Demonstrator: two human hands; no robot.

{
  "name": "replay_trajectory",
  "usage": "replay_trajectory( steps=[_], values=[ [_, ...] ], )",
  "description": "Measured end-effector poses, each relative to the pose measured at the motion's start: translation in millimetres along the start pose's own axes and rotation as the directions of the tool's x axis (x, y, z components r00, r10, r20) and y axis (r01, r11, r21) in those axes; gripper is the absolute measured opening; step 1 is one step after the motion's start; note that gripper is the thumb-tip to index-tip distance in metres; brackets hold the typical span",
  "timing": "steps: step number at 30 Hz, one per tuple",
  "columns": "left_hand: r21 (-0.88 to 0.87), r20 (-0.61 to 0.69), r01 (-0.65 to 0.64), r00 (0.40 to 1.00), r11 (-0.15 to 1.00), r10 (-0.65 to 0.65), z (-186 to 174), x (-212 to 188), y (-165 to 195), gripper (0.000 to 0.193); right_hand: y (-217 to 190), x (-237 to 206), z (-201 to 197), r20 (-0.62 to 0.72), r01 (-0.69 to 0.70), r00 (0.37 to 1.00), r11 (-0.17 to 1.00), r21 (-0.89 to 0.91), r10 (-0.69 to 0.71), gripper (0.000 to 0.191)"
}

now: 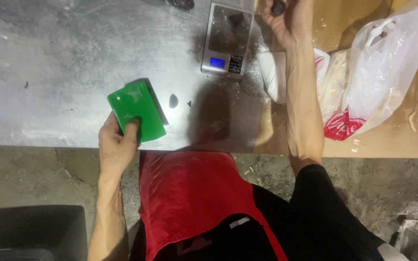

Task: The person rolls a long dark dough rope on a metal table, then uses a green plastic scraper to cut it into small pieces. Each piece is placed on a digital scale to check its weight. The process is repeated with another dough rope.

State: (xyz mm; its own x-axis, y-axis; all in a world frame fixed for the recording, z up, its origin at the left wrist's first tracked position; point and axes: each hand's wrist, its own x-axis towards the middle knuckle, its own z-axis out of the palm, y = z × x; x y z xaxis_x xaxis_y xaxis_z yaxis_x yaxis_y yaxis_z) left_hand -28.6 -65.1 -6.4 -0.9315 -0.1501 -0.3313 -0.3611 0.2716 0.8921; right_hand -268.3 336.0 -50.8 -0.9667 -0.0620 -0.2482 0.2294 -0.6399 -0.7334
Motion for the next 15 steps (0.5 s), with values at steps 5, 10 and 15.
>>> replay_trajectory(
  steps=[5,10,15],
  values=[
    [-0.021,0.004,-0.046,0.999,0.999,0.047,-1.5,0.2,-0.8,0.023,25.3,13.8,-7.0,-0.155,-0.070,0.987,0.725,-0.685,-0.051,0.021],
    [-0.051,0.016,0.015,1.000,0.999,-0.015,-6.4,3.7,0.1,0.022,42.0,7.4,9.4,0.179,0.280,0.945,0.396,-0.874,-0.275,0.013],
    [-0.061,0.036,-0.032,0.999,0.998,0.034,-10.1,8.8,0.0,0.018,44.8,-18.3,27.0,0.791,0.703,0.574,-0.368,-0.608,-0.211,0.032]
  ],
)
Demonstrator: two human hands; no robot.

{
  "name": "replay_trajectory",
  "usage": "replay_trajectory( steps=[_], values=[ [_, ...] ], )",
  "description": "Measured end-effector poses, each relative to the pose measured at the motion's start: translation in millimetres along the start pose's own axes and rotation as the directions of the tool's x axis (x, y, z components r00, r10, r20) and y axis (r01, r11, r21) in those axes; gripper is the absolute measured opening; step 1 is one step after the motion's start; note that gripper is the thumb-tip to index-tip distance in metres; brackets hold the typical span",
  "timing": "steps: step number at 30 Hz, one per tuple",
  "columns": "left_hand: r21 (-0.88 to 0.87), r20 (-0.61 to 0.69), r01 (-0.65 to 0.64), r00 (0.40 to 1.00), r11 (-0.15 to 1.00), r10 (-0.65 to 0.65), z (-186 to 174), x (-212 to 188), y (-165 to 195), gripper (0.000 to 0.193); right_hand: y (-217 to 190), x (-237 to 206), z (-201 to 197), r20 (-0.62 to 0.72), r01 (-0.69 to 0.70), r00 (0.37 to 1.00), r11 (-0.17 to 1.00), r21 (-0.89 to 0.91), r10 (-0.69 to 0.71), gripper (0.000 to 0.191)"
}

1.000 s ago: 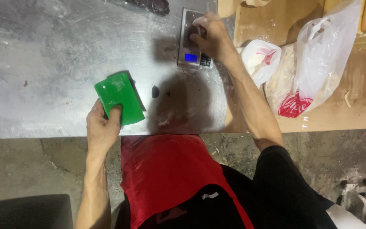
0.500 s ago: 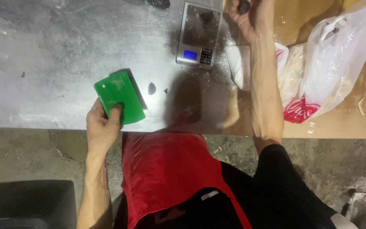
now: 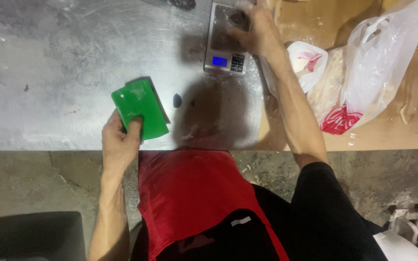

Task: The person rolls a long dark dough rope on a metal table, then uses a green plastic scraper to cut it into small pieces. Each piece is placed on a digital scale to check its weight. The process is repeated with another dough rope.

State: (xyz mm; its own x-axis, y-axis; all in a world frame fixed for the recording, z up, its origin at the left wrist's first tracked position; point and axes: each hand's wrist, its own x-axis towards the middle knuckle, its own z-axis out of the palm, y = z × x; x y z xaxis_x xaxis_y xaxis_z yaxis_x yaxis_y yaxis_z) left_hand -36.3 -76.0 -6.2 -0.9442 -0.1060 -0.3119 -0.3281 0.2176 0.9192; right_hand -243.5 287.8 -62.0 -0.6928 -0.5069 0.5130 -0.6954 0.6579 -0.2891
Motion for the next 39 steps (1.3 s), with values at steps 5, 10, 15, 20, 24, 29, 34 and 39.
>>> replay_trajectory(
  steps=[5,10,15,20,24,29,34,39],
  values=[
    [0.017,0.000,-0.043,0.999,0.999,0.043,-7.3,3.0,-5.2,0.024,-32.8,8.6,0.6,0.249,-0.731,0.648,0.498,0.466,0.719,0.013],
    [0.002,0.018,-0.047,0.999,0.999,0.047,-6.4,8.0,-7.0,0.025,-127.5,-13.5,32.2,0.246,-0.217,0.966,0.759,0.614,0.077,0.014],
    [0.027,0.068,0.071,0.995,0.997,-0.073,-1.2,7.2,-3.4,0.031,-164.2,-29.5,66.3,0.500,-0.243,0.864,0.916,0.319,0.055,0.020],
    [0.027,-0.045,-0.043,0.998,0.999,0.044,-1.5,-1.5,1.7,0.023,-72.2,-29.3,29.3,0.076,-0.250,0.968,0.914,0.318,0.239,0.013],
    [-0.002,-0.051,0.036,0.998,0.999,-0.036,13.6,-6.4,7.3,0.021,-6.9,-21.1,11.7,-0.004,-0.172,0.984,0.959,0.224,0.177,0.018],
    [0.024,-0.046,-0.026,0.999,0.999,0.027,21.1,-10.1,9.9,0.021,13.2,-24.2,10.1,0.021,-0.301,0.940,0.800,0.518,0.340,0.024],
    [-0.010,-0.034,0.008,0.999,1.000,-0.009,15.0,-12.5,3.4,0.020,28.6,-28.5,-3.6,0.368,-0.608,0.581,0.086,0.790,0.726,0.034],
    [0.005,-0.020,-0.053,0.998,0.999,0.053,8.2,-9.6,0.8,0.019,30.4,-17.9,-8.0,0.544,-0.509,0.426,-0.306,0.805,0.723,0.024]
  ],
)
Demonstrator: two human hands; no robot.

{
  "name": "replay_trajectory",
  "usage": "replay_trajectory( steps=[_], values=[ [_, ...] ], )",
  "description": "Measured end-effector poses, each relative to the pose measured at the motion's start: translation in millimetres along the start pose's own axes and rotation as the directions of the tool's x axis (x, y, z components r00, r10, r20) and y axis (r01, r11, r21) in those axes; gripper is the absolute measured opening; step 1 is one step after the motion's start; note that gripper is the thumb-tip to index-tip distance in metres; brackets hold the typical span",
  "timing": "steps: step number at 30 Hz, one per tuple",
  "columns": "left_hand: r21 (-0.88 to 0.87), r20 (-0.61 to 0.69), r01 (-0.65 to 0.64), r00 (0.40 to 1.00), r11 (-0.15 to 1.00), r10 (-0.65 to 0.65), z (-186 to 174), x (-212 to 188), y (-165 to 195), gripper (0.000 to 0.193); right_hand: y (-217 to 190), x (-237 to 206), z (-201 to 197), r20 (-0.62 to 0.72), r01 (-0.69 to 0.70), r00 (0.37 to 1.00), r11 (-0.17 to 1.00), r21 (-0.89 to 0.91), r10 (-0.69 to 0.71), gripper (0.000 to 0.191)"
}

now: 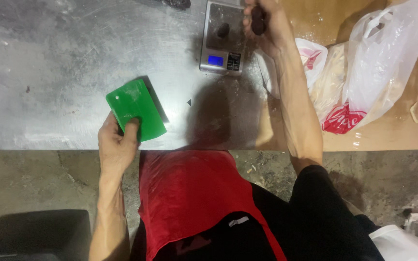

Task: The person rolls a long dark dough rope on a metal table, then uses a green plastic scraper to cut it into small pieces. Each piece is placed on a digital scale to check its weight. The process is repeated with another dough rope.

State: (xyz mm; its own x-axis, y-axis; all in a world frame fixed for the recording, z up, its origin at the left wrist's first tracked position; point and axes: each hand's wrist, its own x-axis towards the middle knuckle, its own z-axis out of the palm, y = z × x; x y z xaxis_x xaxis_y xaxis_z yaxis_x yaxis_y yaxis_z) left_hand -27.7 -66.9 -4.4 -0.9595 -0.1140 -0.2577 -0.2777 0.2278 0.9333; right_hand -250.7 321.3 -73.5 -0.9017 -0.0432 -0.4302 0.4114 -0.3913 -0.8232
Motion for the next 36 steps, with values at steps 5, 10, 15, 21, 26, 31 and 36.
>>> replay_trajectory(
  steps=[5,10,15,21,26,31,36],
  values=[
    [-0.061,-0.004,0.067,0.998,0.996,-0.067,-11.1,1.9,-1.4,0.019,5.8,-6.3,15.1,0.033,0.162,0.985,0.833,-0.530,-0.171,0.022],
    [-0.100,-0.022,0.061,0.998,0.993,-0.064,-25.9,4.3,-10.0,0.019,16.1,3.7,19.2,0.134,0.312,0.942,0.657,-0.687,-0.307,0.019],
    [-0.103,-0.035,0.036,0.999,0.994,-0.040,-41.6,9.2,-18.5,0.018,22.0,-4.4,25.9,0.384,0.519,0.794,0.196,-0.832,-0.471,0.024],
    [-0.136,-0.017,0.077,0.997,0.988,-0.080,-62.8,15.7,-24.5,0.017,30.4,-23.9,46.4,0.443,0.503,0.802,0.054,-0.863,-0.402,0.037],
    [-0.125,-0.030,0.080,0.996,0.989,-0.085,-80.9,21.2,-29.8,0.018,61.9,-7.6,91.6,0.039,0.212,0.977,0.931,-0.297,-0.211,0.023],
    [-0.073,-0.047,0.014,0.999,0.997,-0.017,-94.2,18.3,-28.1,0.020,125.2,25.3,238.3,0.542,0.450,0.796,0.863,-0.229,-0.271,0.043],
    [-0.050,-0.071,0.136,0.988,0.989,-0.140,-105.1,15.1,-32.1,0.019,135.8,12.6,288.7,0.774,0.853,0.513,0.318,-0.413,-0.371,0.083]
  ],
)
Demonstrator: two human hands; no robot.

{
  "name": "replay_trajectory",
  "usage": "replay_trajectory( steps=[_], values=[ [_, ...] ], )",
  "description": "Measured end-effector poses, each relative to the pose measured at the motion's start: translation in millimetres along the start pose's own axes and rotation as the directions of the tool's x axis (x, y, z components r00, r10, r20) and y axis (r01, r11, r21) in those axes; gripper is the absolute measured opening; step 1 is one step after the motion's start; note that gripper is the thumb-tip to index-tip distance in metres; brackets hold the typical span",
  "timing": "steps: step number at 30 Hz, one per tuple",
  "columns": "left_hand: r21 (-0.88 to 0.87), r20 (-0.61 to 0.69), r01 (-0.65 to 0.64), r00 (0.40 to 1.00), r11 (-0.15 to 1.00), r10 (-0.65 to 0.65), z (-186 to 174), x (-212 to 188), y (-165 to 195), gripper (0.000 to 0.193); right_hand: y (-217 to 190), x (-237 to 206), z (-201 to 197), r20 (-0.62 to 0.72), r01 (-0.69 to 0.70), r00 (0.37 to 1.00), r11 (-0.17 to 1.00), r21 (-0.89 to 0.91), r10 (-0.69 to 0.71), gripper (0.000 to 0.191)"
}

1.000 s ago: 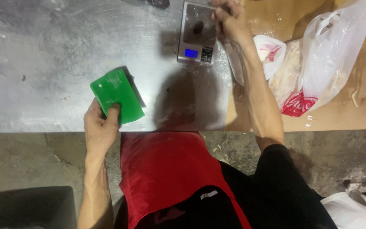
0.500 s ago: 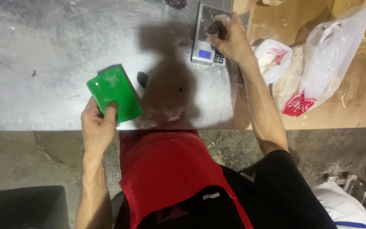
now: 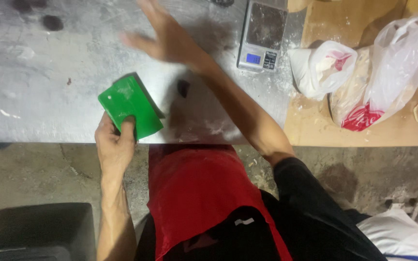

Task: The person rolls a long dark dough rope on a metal table, then uses a green plastic scraper to cut it into small pieces. Each piece is placed on a digital scale to check its weight. The process is repeated with another dough rope.

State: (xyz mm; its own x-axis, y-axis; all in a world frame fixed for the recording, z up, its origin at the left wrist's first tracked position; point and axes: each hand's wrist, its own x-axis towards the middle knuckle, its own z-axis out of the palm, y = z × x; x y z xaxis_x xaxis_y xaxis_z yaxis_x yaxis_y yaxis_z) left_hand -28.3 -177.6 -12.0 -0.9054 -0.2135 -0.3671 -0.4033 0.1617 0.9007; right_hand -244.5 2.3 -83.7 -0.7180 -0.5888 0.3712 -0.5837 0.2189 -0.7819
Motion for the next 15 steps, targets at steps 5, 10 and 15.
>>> replay_trajectory(
  steps=[5,10,15],
  values=[
    [-0.003,-0.030,-0.074,0.997,0.997,0.074,-1.1,6.0,-9.2,0.022,-50.1,-108.1,-11.6,0.243,-0.409,0.816,0.820,-0.400,0.525,0.081],
    [0.000,0.105,-0.084,0.991,0.996,0.083,28.2,12.7,-1.2,0.025,-59.9,-141.5,-46.0,0.174,-0.488,0.849,0.867,-0.103,0.499,0.041],
    [0.059,0.175,-0.290,0.945,0.955,0.276,61.0,4.0,13.0,0.027,-74.8,-197.6,-90.9,0.040,-0.401,0.900,0.861,-0.313,0.433,0.046]
  ],
)
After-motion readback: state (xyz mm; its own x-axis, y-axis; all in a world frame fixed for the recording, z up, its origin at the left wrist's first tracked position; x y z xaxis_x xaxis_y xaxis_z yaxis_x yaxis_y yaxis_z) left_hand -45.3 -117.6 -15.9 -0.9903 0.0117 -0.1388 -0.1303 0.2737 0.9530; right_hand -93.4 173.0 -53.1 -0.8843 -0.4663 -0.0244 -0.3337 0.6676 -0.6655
